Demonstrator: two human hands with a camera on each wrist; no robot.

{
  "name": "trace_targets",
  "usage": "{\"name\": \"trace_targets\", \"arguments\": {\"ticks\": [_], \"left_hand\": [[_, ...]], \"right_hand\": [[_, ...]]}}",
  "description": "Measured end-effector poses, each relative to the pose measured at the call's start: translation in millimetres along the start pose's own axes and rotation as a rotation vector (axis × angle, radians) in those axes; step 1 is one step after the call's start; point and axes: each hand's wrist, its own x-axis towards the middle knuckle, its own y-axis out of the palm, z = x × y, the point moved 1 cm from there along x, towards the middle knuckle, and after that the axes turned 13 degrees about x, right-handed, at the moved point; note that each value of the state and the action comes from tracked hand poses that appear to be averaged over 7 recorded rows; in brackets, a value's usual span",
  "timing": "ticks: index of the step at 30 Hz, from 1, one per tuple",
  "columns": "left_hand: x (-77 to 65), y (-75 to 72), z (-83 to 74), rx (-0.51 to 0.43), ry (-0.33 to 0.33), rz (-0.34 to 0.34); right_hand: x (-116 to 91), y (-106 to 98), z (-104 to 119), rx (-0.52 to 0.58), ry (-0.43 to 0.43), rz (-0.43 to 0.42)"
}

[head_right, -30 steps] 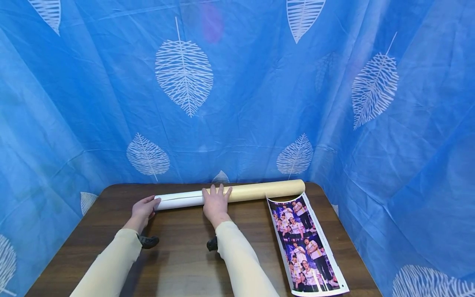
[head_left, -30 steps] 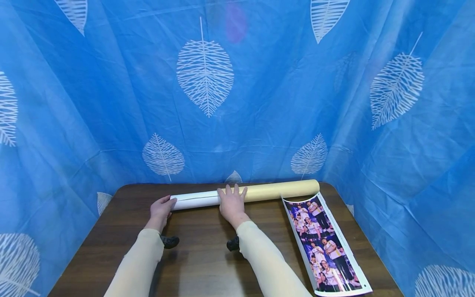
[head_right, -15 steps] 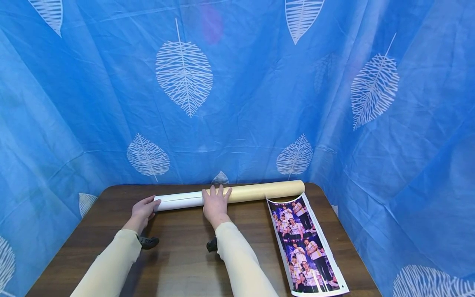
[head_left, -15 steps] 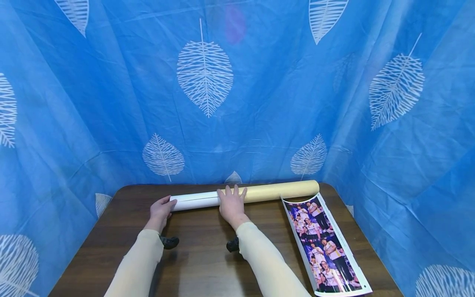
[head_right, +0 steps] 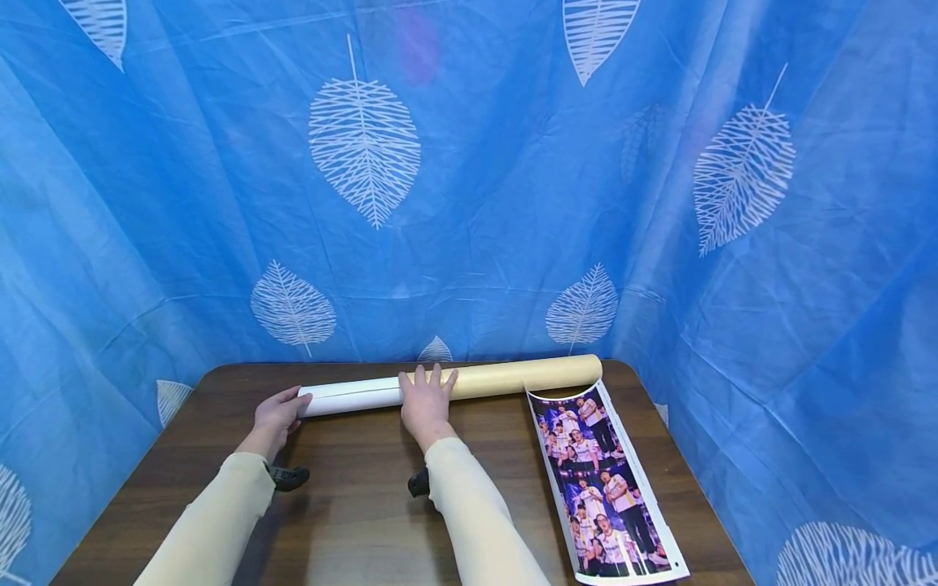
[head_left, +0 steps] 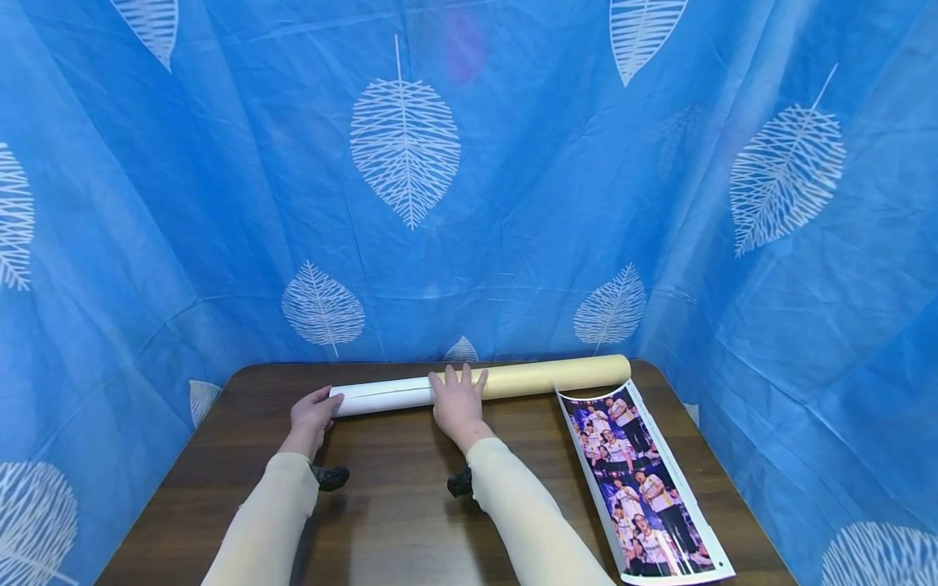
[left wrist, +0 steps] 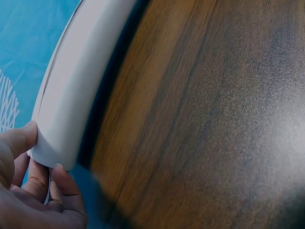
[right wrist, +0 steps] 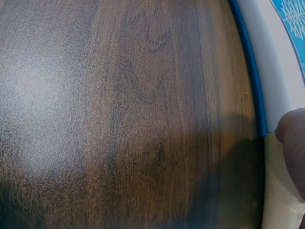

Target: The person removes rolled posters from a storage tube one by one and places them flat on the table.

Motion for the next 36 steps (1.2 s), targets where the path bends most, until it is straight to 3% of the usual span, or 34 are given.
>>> {"name": "trace_targets", "arguments": {"ticks": [10, 36], "left_hand": [[0.1, -1.2, 0.2, 0.010, -0.011, 0.005], [1.0, -21.9, 9.0, 0.009, -0.006, 0.012]], "right_hand": [[1, 3, -1, -0.006, -0.008, 0.000], [-1, 0, 0, -0.002, -0.011, -0.012]]}}
